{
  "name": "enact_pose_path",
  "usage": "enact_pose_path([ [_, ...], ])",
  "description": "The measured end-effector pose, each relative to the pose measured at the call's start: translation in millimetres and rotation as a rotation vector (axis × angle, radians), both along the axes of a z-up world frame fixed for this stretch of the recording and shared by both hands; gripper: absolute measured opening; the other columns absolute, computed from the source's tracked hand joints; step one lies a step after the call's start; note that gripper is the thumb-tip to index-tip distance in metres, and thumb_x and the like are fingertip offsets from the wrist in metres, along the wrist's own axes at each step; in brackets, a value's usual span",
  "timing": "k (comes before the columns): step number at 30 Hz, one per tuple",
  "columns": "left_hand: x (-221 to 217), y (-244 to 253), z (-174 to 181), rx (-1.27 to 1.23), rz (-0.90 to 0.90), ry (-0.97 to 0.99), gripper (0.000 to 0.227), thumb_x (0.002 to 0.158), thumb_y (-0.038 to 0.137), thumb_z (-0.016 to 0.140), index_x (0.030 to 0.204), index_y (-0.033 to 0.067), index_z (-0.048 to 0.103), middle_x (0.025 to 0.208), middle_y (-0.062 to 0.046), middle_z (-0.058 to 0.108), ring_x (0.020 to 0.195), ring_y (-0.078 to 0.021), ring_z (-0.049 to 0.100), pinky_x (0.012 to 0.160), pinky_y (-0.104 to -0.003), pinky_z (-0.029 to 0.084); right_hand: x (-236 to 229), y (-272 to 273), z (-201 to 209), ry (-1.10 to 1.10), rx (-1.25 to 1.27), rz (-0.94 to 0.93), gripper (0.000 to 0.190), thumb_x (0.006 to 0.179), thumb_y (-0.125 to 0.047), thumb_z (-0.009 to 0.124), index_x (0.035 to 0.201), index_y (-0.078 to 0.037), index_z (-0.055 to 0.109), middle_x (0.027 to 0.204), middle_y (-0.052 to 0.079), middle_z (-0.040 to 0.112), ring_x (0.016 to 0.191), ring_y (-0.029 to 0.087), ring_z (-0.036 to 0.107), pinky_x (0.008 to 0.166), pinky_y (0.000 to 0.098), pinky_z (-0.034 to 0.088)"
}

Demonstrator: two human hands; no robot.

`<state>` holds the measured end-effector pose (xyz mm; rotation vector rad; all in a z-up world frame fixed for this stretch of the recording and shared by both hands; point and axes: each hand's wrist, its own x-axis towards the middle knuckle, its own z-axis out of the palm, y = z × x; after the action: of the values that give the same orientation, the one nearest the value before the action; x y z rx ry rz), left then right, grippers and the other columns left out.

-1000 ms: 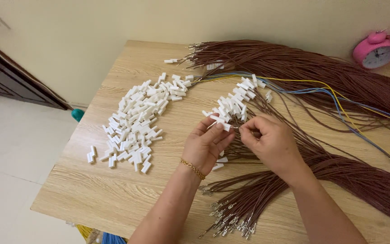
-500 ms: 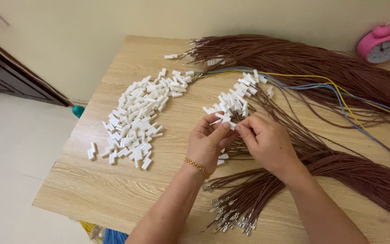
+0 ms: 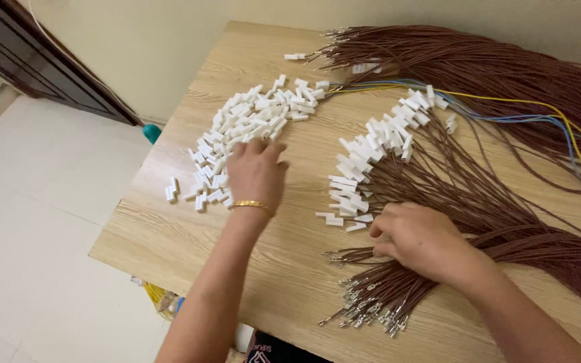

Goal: The person repeatedly picks up small white plastic connectors and brown wires with metal tips from a wooden table. They insert the metal tips into the connectors by hand and place the assembled units back on the table.

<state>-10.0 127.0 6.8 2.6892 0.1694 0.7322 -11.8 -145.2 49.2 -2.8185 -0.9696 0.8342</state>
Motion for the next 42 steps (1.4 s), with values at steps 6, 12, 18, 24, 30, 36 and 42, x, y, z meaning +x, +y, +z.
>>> enact_pose_path([
  [6,-8,21,-12,0.24,0.167,0.375,0.026,0.08,0.035,0.079,0.106,0.0273,0.079,0.112,-0.006,0.064,0.111,-0.0303,0.052,0.094,-0.049,0.04,-7,-2,-7,0.036,-0.06,-0.005,0.027,0.088,-0.041,0.069,0.106,-0.021,0.072,0.105,-0.003,0.069,0.106,0.014,0.062,0.095,0.0332,0.05],
  [12,-3,21,-26,0.184,0.154,0.254,0.017,0.079,0.034,0.078,0.095,0.0286,0.082,0.105,-0.003,0.062,0.109,-0.0285,0.052,0.096,-0.049,0.04,7,-21,-26,0.148,0.117,-0.05,0.022,0.094,-0.035,0.064,0.105,-0.017,0.069,0.098,-0.002,0.071,0.095,0.015,0.066,0.089,0.0339,0.052],
  [18,-3,25,-26,0.226,0.121,0.144,0.013,0.08,0.028,0.078,0.09,0.0209,0.08,0.112,-0.002,0.069,0.112,-0.0288,0.055,0.095,-0.049,0.039,17,-37,12,0.229,0.477,-0.329,0.026,0.09,-0.034,0.071,0.103,-0.011,0.068,0.087,0.003,0.076,0.082,0.016,0.07,0.076,0.0342,0.056],
  [24,-8,-2,12,0.027,0.055,0.086,0.017,0.098,0.028,0.072,0.101,0.0117,0.072,0.089,-0.009,0.074,0.08,-0.0326,0.068,0.072,-0.049,0.053,28,-48,-16,0.125,0.727,-0.213,0.025,0.087,-0.025,0.069,0.105,-0.008,0.072,0.09,0.003,0.075,0.083,0.015,0.069,0.075,0.0318,0.056],
  [30,-13,-45,21,-0.852,-0.294,0.305,0.026,0.099,0.023,0.062,0.12,0.0086,0.067,0.091,-0.007,0.078,0.07,-0.0121,0.069,0.06,-0.027,0.057,24,-49,-24,0.396,0.604,-0.1,0.022,0.089,-0.028,0.072,0.096,-0.007,0.077,0.081,0.0,0.077,0.074,0.012,0.07,0.069,0.0291,0.06],
  [36,-17,-64,-5,-1.314,-0.577,0.448,0.029,0.104,0.02,0.058,0.126,0.0041,0.067,0.1,-0.005,0.074,0.075,-0.0066,0.063,0.064,-0.021,0.056,10,-39,-7,0.499,0.557,-0.126,0.021,0.09,-0.023,0.066,0.104,-0.009,0.073,0.079,-0.002,0.076,0.07,0.008,0.065,0.067,0.027,0.055],
  [42,-28,-69,-3,-1.359,-0.569,0.494,0.022,0.105,0.022,0.057,0.117,0.0053,0.063,0.106,-0.004,0.073,0.079,-0.0093,0.067,0.066,-0.025,0.059,10,-39,-12,0.316,0.701,-0.288,0.018,0.089,-0.02,0.069,0.1,-0.005,0.071,0.078,0.004,0.073,0.07,0.012,0.062,0.063,0.0302,0.052],
])
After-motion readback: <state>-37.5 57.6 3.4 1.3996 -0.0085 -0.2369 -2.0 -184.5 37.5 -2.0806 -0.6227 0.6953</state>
